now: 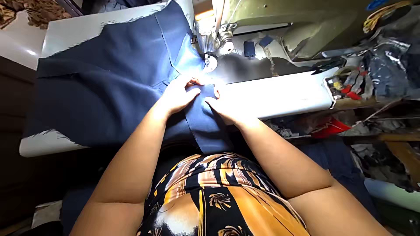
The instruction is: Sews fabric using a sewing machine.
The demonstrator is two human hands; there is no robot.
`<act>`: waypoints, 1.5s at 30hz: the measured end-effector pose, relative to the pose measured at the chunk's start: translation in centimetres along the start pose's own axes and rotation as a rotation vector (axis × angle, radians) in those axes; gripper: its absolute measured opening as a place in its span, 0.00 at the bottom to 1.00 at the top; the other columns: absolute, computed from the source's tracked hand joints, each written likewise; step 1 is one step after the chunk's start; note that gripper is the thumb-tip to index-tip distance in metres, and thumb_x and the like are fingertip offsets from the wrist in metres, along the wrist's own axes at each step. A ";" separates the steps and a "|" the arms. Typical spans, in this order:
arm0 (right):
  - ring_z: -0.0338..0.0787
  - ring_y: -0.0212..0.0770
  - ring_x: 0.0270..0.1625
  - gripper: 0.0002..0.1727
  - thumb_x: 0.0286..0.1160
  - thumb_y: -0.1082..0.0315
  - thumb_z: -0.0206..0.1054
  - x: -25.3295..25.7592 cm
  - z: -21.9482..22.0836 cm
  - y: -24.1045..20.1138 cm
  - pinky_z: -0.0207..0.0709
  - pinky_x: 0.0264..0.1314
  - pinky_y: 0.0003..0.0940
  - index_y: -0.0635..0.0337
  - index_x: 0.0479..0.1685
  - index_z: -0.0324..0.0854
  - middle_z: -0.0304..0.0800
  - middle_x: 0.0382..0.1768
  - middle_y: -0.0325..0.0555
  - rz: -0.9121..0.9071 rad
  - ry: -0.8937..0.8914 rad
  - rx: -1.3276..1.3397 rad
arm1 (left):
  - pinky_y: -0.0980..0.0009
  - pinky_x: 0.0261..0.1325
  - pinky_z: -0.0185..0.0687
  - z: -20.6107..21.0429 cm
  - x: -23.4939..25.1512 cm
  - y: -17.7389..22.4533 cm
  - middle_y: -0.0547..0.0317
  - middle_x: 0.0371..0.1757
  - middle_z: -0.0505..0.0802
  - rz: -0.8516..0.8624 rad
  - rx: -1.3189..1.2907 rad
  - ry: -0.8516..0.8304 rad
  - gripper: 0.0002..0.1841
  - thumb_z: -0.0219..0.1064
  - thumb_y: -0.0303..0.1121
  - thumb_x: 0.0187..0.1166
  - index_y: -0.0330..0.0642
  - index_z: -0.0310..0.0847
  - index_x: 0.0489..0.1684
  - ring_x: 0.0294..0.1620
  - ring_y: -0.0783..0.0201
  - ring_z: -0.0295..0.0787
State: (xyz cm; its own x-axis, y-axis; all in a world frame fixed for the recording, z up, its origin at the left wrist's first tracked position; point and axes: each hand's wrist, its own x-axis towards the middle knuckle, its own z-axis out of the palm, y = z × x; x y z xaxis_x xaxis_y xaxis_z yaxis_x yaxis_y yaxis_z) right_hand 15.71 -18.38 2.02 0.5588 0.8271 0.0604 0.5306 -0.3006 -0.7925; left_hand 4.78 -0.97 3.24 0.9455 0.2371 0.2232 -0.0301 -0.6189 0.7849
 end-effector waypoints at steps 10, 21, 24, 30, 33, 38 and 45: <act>0.95 0.39 0.53 0.16 0.70 0.80 0.62 -6.3 0.1 4.4 0.86 0.61 0.33 0.60 0.46 0.96 0.98 0.45 0.48 -0.683 0.153 -0.068 | 0.54 0.65 0.81 -0.1 3.0 -1.6 0.49 0.50 0.95 0.127 0.433 -0.035 0.13 0.60 0.26 0.82 0.42 0.95 0.46 0.58 0.53 0.91; 0.93 0.46 0.62 0.11 0.74 0.71 0.67 -6.0 0.9 5.1 0.84 0.66 0.35 0.59 0.44 0.96 0.95 0.56 0.56 -0.746 0.205 -0.130 | 0.57 0.64 0.82 0.9 3.5 -2.5 0.53 0.49 0.96 0.159 0.459 0.077 0.15 0.59 0.27 0.83 0.47 0.96 0.45 0.58 0.56 0.92; 0.94 0.45 0.62 0.11 0.74 0.72 0.66 -6.0 1.0 5.1 0.85 0.66 0.36 0.60 0.44 0.96 0.95 0.56 0.55 -0.741 0.193 -0.128 | 0.59 0.65 0.81 1.0 3.4 -2.5 0.53 0.49 0.96 0.152 0.469 0.076 0.16 0.58 0.26 0.83 0.48 0.96 0.44 0.59 0.57 0.91; 0.94 0.44 0.61 0.12 0.75 0.71 0.66 -6.0 0.9 4.9 0.85 0.66 0.36 0.60 0.44 0.96 0.96 0.55 0.53 -0.738 0.186 -0.135 | 0.59 0.63 0.81 1.1 3.4 -2.5 0.53 0.49 0.95 0.139 0.462 0.080 0.16 0.58 0.25 0.82 0.48 0.96 0.45 0.57 0.57 0.91; 0.94 0.45 0.61 0.12 0.75 0.71 0.66 -5.9 1.0 5.0 0.85 0.66 0.36 0.60 0.44 0.96 0.96 0.55 0.53 -0.742 0.186 -0.139 | 0.59 0.62 0.82 1.2 3.4 -2.5 0.53 0.50 0.95 0.133 0.473 0.073 0.17 0.57 0.24 0.82 0.49 0.96 0.46 0.58 0.57 0.91; 0.94 0.44 0.61 0.13 0.75 0.70 0.64 -5.9 0.8 4.7 0.85 0.64 0.36 0.59 0.44 0.96 0.96 0.55 0.52 -0.709 0.147 -0.157 | 0.40 0.72 0.63 2.1 2.5 0.0 0.51 0.61 0.90 0.117 0.746 -0.007 0.15 0.56 0.30 0.83 0.48 0.92 0.51 0.71 0.46 0.80; 0.88 0.49 0.72 0.14 0.77 0.67 0.61 -5.0 -0.1 3.7 0.79 0.76 0.43 0.57 0.45 0.95 0.95 0.58 0.49 -0.617 0.059 -0.228 | 0.31 0.91 0.30 3.9 0.7 0.3 0.62 0.95 0.62 -0.118 0.674 -0.140 0.29 0.44 0.44 0.87 0.44 0.70 0.85 0.97 0.53 0.46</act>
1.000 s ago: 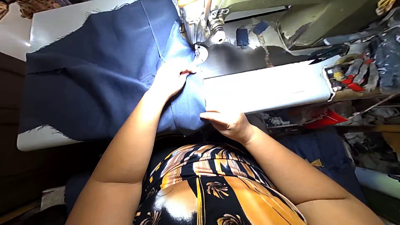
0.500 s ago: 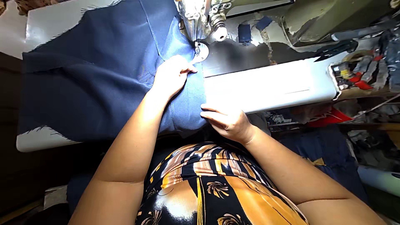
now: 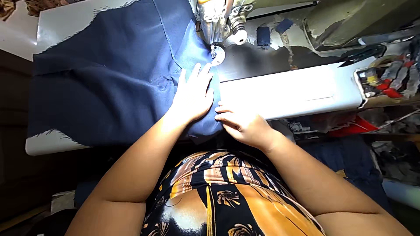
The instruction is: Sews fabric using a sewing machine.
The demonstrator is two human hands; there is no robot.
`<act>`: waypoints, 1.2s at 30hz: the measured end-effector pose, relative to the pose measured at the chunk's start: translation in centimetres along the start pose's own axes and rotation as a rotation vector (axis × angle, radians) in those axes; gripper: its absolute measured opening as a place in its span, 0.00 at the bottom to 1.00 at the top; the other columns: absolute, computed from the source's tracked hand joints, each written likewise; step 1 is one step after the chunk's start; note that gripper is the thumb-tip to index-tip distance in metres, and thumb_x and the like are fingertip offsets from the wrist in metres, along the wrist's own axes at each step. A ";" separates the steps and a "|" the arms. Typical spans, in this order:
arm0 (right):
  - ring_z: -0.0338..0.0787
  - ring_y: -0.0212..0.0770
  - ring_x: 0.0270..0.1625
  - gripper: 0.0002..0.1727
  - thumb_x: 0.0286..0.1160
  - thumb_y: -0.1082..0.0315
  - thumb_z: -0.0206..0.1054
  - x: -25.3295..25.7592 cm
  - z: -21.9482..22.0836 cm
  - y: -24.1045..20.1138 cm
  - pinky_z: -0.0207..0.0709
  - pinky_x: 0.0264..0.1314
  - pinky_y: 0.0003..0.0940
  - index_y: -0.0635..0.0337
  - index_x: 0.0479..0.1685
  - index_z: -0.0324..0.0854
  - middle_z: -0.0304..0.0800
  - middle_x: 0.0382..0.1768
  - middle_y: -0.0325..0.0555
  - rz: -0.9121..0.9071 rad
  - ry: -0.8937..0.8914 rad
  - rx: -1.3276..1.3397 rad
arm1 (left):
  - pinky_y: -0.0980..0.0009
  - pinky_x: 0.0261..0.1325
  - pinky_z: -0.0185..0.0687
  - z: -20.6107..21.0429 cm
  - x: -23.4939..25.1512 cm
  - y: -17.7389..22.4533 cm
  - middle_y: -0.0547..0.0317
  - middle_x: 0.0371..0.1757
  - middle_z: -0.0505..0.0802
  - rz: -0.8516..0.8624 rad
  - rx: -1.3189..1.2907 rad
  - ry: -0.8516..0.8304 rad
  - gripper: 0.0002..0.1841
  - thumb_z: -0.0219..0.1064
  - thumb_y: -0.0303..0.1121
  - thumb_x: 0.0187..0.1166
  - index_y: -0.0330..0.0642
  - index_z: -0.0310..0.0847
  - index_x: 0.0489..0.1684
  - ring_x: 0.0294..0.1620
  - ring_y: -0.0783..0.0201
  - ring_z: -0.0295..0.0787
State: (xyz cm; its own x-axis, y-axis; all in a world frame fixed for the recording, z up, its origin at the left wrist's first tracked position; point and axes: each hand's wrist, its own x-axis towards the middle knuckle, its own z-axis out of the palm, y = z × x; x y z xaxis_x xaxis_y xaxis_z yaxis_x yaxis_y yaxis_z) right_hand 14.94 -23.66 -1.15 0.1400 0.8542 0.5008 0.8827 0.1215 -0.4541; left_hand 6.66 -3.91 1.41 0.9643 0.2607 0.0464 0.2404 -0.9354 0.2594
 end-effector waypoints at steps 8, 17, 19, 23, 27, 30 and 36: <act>0.88 0.47 0.72 0.15 0.79 0.68 0.60 1.6 -0.7 1.8 0.79 0.75 0.41 0.56 0.48 0.95 0.94 0.61 0.48 0.038 -0.028 -0.019 | 0.34 0.92 0.31 -0.1 2.8 -1.1 0.61 0.94 0.64 -0.001 0.016 0.021 0.30 0.42 0.46 0.88 0.44 0.69 0.85 0.97 0.54 0.48; 0.85 0.48 0.75 0.16 0.79 0.71 0.59 1.9 -0.7 1.9 0.74 0.80 0.41 0.59 0.48 0.95 0.94 0.62 0.51 0.076 0.004 0.059 | 0.34 0.92 0.30 -0.2 3.3 -1.4 0.62 0.94 0.64 -0.005 0.018 0.009 0.31 0.43 0.47 0.87 0.44 0.68 0.86 0.97 0.55 0.45; 0.85 0.48 0.76 0.16 0.79 0.71 0.59 2.0 -0.8 1.8 0.74 0.80 0.40 0.59 0.49 0.95 0.93 0.63 0.51 0.091 -0.008 0.061 | 0.33 0.92 0.30 -0.2 3.4 -1.5 0.62 0.94 0.64 -0.002 0.015 0.012 0.31 0.43 0.47 0.87 0.44 0.68 0.86 0.97 0.55 0.46; 0.86 0.45 0.75 0.17 0.79 0.69 0.58 2.3 -1.3 1.8 0.76 0.78 0.40 0.57 0.50 0.95 0.93 0.64 0.48 0.127 -0.074 0.049 | 0.32 0.91 0.30 -0.2 3.4 -1.5 0.62 0.94 0.64 0.000 0.012 0.026 0.30 0.43 0.46 0.87 0.44 0.69 0.84 0.97 0.54 0.47; 0.86 0.48 0.74 0.17 0.79 0.69 0.58 2.9 -1.6 2.4 0.76 0.76 0.43 0.58 0.50 0.95 0.93 0.64 0.49 0.119 -0.112 0.048 | 0.31 0.91 0.31 -0.2 3.8 -1.7 0.61 0.94 0.65 0.003 0.014 0.026 0.30 0.43 0.46 0.87 0.44 0.69 0.85 0.97 0.54 0.47; 0.85 0.52 0.75 0.17 0.79 0.70 0.57 3.8 -1.6 3.4 0.75 0.79 0.46 0.59 0.51 0.94 0.92 0.64 0.52 0.094 -0.110 0.038 | 0.30 0.90 0.30 -0.4 4.9 -2.1 0.60 0.93 0.66 -0.011 0.024 0.021 0.31 0.42 0.47 0.87 0.45 0.68 0.86 0.97 0.53 0.46; 0.85 0.52 0.76 0.18 0.81 0.68 0.57 5.6 -1.8 4.6 0.72 0.81 0.46 0.60 0.54 0.94 0.91 0.66 0.52 0.129 -0.105 -0.004 | 0.27 0.89 0.27 -0.7 7.2 -3.1 0.62 0.93 0.66 -0.050 0.048 0.042 0.31 0.42 0.48 0.85 0.50 0.66 0.88 0.98 0.53 0.45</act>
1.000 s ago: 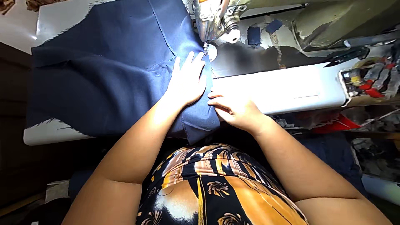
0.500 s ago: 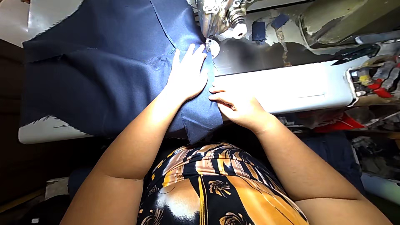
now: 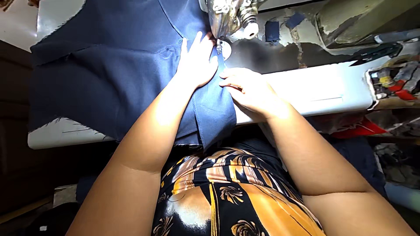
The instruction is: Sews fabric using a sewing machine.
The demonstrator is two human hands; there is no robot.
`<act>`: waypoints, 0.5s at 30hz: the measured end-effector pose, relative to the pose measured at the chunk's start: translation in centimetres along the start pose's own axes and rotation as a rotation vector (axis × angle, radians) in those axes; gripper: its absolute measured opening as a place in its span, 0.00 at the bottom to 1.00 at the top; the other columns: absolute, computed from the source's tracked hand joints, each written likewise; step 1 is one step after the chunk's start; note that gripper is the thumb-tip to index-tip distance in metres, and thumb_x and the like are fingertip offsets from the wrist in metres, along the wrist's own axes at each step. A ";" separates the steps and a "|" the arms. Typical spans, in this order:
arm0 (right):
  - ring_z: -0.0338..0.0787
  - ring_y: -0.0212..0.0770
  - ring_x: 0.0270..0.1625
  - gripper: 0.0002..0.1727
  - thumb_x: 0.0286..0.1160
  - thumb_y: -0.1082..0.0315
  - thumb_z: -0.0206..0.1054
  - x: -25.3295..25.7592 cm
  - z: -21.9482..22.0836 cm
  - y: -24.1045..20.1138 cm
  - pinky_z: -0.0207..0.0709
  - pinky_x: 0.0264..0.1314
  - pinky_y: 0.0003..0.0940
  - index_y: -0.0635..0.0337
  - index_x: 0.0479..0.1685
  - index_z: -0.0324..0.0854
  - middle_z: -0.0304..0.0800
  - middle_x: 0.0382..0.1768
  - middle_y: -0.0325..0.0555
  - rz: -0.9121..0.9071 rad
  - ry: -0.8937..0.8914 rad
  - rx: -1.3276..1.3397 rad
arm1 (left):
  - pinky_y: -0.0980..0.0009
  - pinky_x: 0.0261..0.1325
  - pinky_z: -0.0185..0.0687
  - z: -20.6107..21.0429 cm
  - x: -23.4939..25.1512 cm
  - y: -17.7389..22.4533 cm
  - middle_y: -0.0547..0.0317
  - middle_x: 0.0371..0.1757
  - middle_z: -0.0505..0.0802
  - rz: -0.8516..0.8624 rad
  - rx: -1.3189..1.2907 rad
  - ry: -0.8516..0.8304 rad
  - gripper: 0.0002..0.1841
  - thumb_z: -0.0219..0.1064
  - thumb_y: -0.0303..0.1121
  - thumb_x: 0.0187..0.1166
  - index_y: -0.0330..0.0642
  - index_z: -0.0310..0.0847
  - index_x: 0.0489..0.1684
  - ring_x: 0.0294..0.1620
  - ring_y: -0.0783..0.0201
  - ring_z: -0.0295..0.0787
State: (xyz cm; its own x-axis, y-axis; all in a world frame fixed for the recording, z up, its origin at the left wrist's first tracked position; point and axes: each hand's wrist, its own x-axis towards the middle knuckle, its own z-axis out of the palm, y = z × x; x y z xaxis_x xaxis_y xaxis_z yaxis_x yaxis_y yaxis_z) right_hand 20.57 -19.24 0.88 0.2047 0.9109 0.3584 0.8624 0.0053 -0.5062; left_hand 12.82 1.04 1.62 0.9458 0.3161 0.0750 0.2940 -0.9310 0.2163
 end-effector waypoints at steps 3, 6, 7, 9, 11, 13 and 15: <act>0.79 0.55 0.80 0.21 0.78 0.65 0.55 -1.1 -0.2 -1.2 0.70 0.77 0.57 0.55 0.60 0.91 0.85 0.74 0.52 0.049 -0.052 -0.002 | 0.21 0.85 0.21 -0.8 -1.4 0.6 0.60 0.96 0.59 -0.040 0.010 -0.062 0.32 0.41 0.51 0.90 0.50 0.59 0.93 0.98 0.48 0.39; 0.88 0.48 0.70 0.16 0.78 0.68 0.60 -3.3 0.7 -3.8 0.78 0.75 0.43 0.58 0.53 0.94 0.93 0.62 0.53 0.011 0.125 0.055 | 0.15 0.80 0.21 -1.2 -4.9 1.4 0.58 0.97 0.54 -0.060 -0.101 -0.078 0.33 0.44 0.53 0.90 0.51 0.58 0.94 0.98 0.46 0.37; 0.91 0.46 0.66 0.15 0.78 0.69 0.61 -4.0 1.3 -4.5 0.81 0.71 0.40 0.59 0.51 0.95 0.95 0.58 0.52 0.002 0.170 0.057 | 0.15 0.80 0.22 -0.9 -6.1 1.6 0.57 0.97 0.56 -0.062 -0.145 -0.059 0.33 0.45 0.53 0.90 0.52 0.60 0.93 0.98 0.46 0.38; 0.93 0.45 0.62 0.14 0.77 0.70 0.62 -4.7 2.3 -5.4 0.83 0.68 0.38 0.60 0.50 0.95 0.96 0.55 0.52 -0.009 0.222 0.032 | 0.16 0.81 0.25 -0.3 -7.5 1.8 0.57 0.95 0.60 -0.041 -0.185 0.005 0.31 0.46 0.54 0.90 0.53 0.64 0.91 0.98 0.48 0.43; 0.94 0.45 0.61 0.14 0.77 0.70 0.63 -4.8 2.7 -5.6 0.84 0.66 0.37 0.60 0.50 0.95 0.96 0.55 0.51 -0.015 0.232 0.007 | 0.16 0.81 0.26 -0.1 -7.8 1.7 0.59 0.95 0.63 -0.015 -0.186 0.029 0.31 0.46 0.55 0.89 0.56 0.66 0.90 0.97 0.48 0.46; 0.94 0.44 0.61 0.14 0.77 0.70 0.63 -4.7 2.6 -5.6 0.85 0.65 0.37 0.60 0.50 0.95 0.96 0.55 0.50 -0.031 0.221 -0.011 | 0.13 0.78 0.27 0.0 -7.8 1.7 0.60 0.94 0.64 0.014 -0.152 0.024 0.32 0.46 0.56 0.88 0.57 0.67 0.90 0.97 0.47 0.47; 0.95 0.43 0.60 0.14 0.78 0.69 0.63 -4.6 2.5 -5.5 0.86 0.62 0.38 0.58 0.51 0.95 0.96 0.55 0.48 -0.047 0.212 -0.035 | 0.13 0.78 0.26 0.0 -7.6 2.0 0.61 0.94 0.64 0.030 -0.137 0.012 0.31 0.47 0.55 0.87 0.58 0.68 0.89 0.97 0.47 0.46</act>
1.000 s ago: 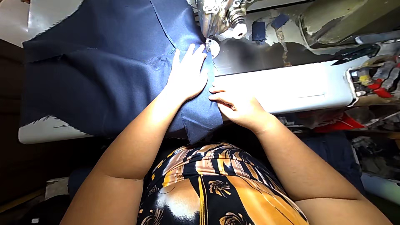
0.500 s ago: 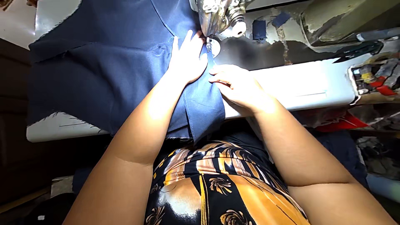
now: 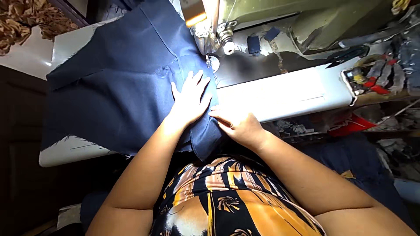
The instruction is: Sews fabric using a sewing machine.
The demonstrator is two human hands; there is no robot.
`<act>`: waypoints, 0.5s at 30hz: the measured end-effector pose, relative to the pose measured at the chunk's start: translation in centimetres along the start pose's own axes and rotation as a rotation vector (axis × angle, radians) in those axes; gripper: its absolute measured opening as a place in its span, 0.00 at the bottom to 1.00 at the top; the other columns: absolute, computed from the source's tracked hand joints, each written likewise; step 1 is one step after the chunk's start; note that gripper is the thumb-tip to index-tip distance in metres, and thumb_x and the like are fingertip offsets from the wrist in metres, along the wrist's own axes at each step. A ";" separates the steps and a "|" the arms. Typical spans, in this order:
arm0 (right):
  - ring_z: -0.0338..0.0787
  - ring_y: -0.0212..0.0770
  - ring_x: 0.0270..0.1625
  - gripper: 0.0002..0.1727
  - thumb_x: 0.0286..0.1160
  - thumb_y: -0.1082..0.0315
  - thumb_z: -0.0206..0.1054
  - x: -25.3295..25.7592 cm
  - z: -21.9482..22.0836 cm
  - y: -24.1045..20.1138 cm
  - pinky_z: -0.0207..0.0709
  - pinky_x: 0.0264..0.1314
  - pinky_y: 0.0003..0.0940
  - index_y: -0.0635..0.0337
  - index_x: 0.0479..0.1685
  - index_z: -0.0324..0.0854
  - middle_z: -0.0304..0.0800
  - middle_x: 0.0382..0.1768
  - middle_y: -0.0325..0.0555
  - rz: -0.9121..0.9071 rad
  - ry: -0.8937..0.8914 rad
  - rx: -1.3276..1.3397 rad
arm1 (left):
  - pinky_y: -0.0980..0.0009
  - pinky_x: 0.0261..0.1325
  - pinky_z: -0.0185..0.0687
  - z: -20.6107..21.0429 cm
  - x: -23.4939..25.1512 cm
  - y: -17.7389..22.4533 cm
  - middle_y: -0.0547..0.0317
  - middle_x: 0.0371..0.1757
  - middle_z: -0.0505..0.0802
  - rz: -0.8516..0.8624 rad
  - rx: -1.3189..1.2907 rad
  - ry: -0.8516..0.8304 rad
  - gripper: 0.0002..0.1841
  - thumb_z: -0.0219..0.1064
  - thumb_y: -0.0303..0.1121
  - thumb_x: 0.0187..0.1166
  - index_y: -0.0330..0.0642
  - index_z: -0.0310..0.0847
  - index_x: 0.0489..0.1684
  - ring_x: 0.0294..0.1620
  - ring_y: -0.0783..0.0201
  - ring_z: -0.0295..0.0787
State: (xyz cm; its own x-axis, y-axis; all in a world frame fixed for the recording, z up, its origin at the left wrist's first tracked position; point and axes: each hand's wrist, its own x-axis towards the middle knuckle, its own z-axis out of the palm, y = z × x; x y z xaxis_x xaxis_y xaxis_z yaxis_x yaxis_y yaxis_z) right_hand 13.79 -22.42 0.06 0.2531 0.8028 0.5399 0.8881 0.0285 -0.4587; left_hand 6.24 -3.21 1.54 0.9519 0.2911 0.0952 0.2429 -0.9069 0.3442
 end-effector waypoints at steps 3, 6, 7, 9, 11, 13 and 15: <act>0.95 0.43 0.61 0.15 0.78 0.68 0.63 0.0 0.0 0.2 0.86 0.63 0.40 0.55 0.51 0.96 0.96 0.57 0.47 -0.004 0.008 -0.015 | 0.13 0.78 0.27 0.1 0.2 0.3 0.60 0.94 0.64 0.005 -0.033 0.008 0.31 0.50 0.53 0.86 0.56 0.68 0.88 0.97 0.47 0.46; 0.95 0.42 0.60 0.14 0.77 0.68 0.63 -0.2 0.0 0.2 0.86 0.61 0.40 0.54 0.50 0.96 0.97 0.56 0.46 0.000 0.001 -0.028 | 0.14 0.78 0.27 0.3 0.1 0.4 0.62 0.93 0.66 0.003 -0.009 -0.007 0.30 0.48 0.52 0.87 0.56 0.69 0.87 0.96 0.49 0.48; 0.95 0.42 0.60 0.14 0.77 0.68 0.63 -0.1 -0.1 0.2 0.86 0.62 0.40 0.55 0.50 0.96 0.97 0.55 0.46 0.001 0.005 -0.021 | 0.14 0.79 0.28 0.3 0.1 0.4 0.62 0.93 0.67 0.002 0.000 -0.009 0.30 0.48 0.52 0.87 0.55 0.69 0.87 0.96 0.49 0.49; 0.94 0.43 0.62 0.14 0.77 0.69 0.63 -0.1 0.1 0.0 0.84 0.66 0.39 0.56 0.50 0.96 0.96 0.57 0.47 0.008 0.022 0.016 | 0.16 0.80 0.29 0.1 0.1 0.4 0.61 0.93 0.66 -0.003 -0.010 -0.009 0.30 0.49 0.51 0.86 0.54 0.69 0.87 0.96 0.51 0.49; 0.92 0.44 0.64 0.14 0.78 0.69 0.63 0.0 0.5 0.0 0.83 0.68 0.38 0.57 0.50 0.95 0.95 0.59 0.49 0.006 0.022 0.045 | 0.17 0.80 0.33 -0.2 0.1 0.3 0.59 0.92 0.67 0.000 -0.022 0.001 0.29 0.49 0.50 0.86 0.53 0.72 0.85 0.96 0.50 0.51; 0.93 0.44 0.63 0.14 0.78 0.68 0.63 -0.2 0.9 -0.1 0.84 0.66 0.40 0.56 0.51 0.95 0.95 0.59 0.49 0.007 0.015 0.032 | 0.18 0.80 0.38 -0.5 0.0 0.1 0.59 0.91 0.69 0.005 -0.009 -0.007 0.28 0.50 0.49 0.86 0.53 0.73 0.83 0.95 0.49 0.54; 0.93 0.43 0.61 0.14 0.78 0.68 0.63 -0.2 0.9 -0.1 0.85 0.64 0.39 0.55 0.49 0.96 0.95 0.57 0.48 0.007 0.017 0.009 | 0.18 0.79 0.39 -1.0 -0.2 0.3 0.60 0.90 0.71 -0.005 0.025 -0.042 0.28 0.50 0.51 0.86 0.54 0.74 0.83 0.94 0.49 0.55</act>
State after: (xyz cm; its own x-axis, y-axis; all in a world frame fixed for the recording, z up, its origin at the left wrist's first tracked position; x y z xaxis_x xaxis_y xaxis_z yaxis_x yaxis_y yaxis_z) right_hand 13.27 -22.07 -0.60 0.2655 0.7927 0.5488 0.8829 0.0288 -0.4687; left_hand 5.97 -3.20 2.50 0.9576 0.2831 0.0541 0.2518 -0.9128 0.3215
